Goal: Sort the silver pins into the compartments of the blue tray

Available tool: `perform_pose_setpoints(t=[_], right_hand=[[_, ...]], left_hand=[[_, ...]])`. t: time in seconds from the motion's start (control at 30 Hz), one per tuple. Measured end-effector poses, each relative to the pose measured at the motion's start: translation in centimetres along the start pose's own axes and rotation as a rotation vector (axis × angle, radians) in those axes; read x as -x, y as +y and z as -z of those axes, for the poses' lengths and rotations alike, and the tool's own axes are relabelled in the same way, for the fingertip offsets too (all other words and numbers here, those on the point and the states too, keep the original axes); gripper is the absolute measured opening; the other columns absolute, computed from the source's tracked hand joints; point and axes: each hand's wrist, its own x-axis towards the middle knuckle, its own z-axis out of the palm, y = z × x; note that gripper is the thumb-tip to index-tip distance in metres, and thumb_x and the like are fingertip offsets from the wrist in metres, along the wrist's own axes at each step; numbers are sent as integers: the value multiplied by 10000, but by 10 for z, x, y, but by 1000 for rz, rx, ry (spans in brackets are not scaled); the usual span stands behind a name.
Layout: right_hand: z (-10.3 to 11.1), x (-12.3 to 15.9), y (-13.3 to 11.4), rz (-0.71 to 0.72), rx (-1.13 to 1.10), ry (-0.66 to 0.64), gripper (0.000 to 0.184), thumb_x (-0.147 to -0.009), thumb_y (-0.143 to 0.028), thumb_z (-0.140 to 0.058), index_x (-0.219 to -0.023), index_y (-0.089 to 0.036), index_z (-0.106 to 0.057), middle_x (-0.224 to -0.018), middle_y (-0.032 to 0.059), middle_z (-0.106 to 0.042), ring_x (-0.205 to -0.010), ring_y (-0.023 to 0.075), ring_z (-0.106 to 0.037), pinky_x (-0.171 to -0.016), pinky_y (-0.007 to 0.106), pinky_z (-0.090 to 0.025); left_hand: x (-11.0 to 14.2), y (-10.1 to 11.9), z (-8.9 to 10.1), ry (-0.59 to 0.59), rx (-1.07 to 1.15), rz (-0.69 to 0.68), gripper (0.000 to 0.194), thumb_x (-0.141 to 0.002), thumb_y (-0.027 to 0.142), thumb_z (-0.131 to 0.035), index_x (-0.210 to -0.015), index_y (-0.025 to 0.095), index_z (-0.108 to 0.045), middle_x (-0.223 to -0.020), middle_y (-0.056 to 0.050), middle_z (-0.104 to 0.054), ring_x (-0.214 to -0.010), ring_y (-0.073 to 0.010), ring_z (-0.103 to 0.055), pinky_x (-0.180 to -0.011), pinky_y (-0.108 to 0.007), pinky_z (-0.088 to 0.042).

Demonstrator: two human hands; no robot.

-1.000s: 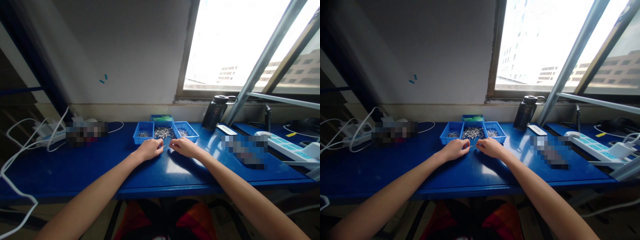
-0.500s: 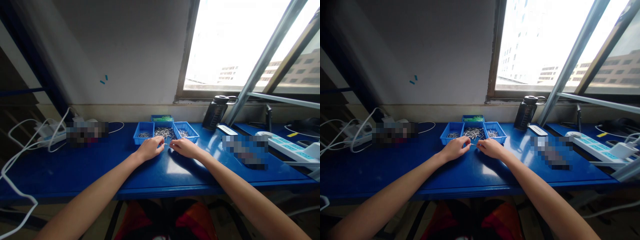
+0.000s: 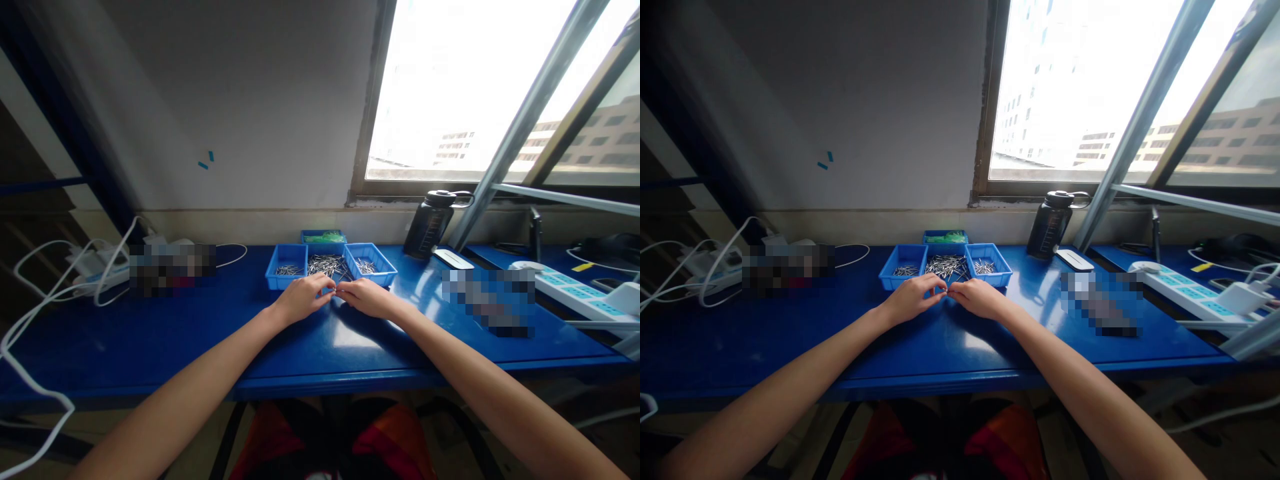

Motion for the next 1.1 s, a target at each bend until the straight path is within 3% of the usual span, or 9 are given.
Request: perform_pose_setpoints(t=[0.17, 0.4, 0.6, 0.77, 1.1], right_hand=[[-1, -1, -3, 15, -68, -23, 260, -873, -284, -365, -788, -170, -582, -584, 5, -582, -533, 93, -514, -551, 197, -342], [1, -1, 1, -42, -67, 6, 214, -826, -284, -445, -903, -184, -618, -626, 15, -607, -543, 103, -521, -535, 200, -332], [10, 1, 0, 2, -134, 38, 239, -842, -256, -401, -929, -168, -605, -562, -9, -570, -488, 80, -469, -513, 187, -324], [8, 0, 0, -13, -151, 3, 225, -838, -275, -417, -882, -164, -608, -566, -4, -580, -501, 85, -490, -517, 186, -337], [14, 2, 5, -79, -92, 62, 242, -845, -284, -405, -878, -169, -616, -573, 8, -587, -513, 96, -501, -531, 199, -339]], left_hand=[[0, 1, 0, 16, 10, -24, 103, -796, 225, -472, -860, 190, -544, -829, -5, -571, -765, -125, -545, -687, -224, -427], [1, 3, 0, 27, 5, 28, 107, -724, 220, -529, -826, 189, -533, -821, -6, -583, -768, -142, -547, -697, -244, -431], [0, -2, -4, -33, -9, 59, 108, -783, 254, -477, -845, 206, -551, -744, 12, -612, -755, -146, -552, -678, -243, -418], [-1, -2, -3, -72, -22, 49, 158, -808, 285, -465, -889, 213, -580, -798, -2, -626, -788, -142, -559, -682, -224, -411], [1, -1, 0, -109, -84, 222, 255, -822, 370, -418, -861, 205, -609, -707, -20, -638, -662, -161, -583, -584, -235, -395]])
